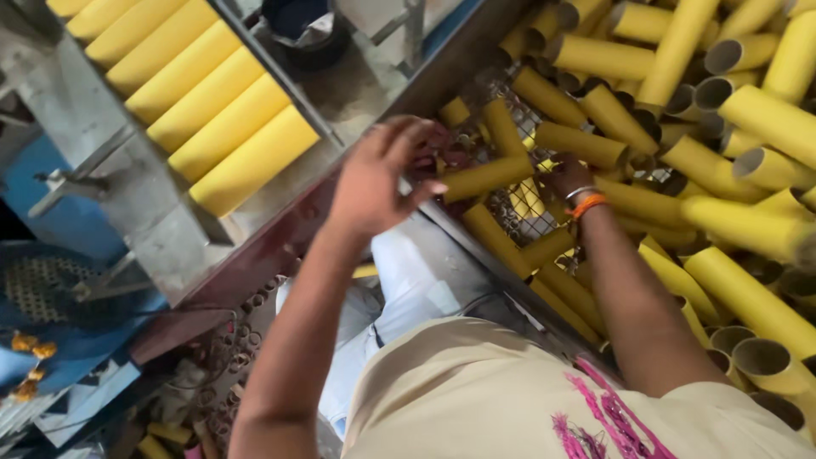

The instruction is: The person repeatedly picks up yellow cylindrical objects from a pile and places them onto a conveyor belt. The action is continuous and repetitive, involving handling the cylinders one or two at a time.

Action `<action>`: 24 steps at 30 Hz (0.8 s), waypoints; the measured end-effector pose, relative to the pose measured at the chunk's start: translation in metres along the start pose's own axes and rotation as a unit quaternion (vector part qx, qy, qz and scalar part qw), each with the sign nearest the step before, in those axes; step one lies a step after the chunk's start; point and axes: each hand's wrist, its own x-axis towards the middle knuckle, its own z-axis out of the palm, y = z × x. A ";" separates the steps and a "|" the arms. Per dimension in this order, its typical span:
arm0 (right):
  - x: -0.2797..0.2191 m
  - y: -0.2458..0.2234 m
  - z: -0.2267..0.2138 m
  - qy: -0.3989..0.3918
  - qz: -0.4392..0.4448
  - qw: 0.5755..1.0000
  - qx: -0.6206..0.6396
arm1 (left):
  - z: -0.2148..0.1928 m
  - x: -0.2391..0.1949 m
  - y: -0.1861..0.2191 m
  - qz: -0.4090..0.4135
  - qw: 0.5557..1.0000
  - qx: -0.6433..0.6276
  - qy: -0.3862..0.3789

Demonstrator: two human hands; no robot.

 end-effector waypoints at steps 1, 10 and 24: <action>-0.001 0.013 0.007 0.012 -0.057 0.997 -0.058 | 0.013 0.009 0.009 0.007 1.000 -0.026 -0.009; -0.023 -0.045 0.034 -0.005 -0.269 0.944 -0.190 | 0.052 0.025 0.025 -0.011 0.999 0.022 -0.025; 0.006 -0.032 0.128 0.059 -0.206 0.972 0.096 | 0.059 0.019 0.019 0.021 0.999 0.033 0.028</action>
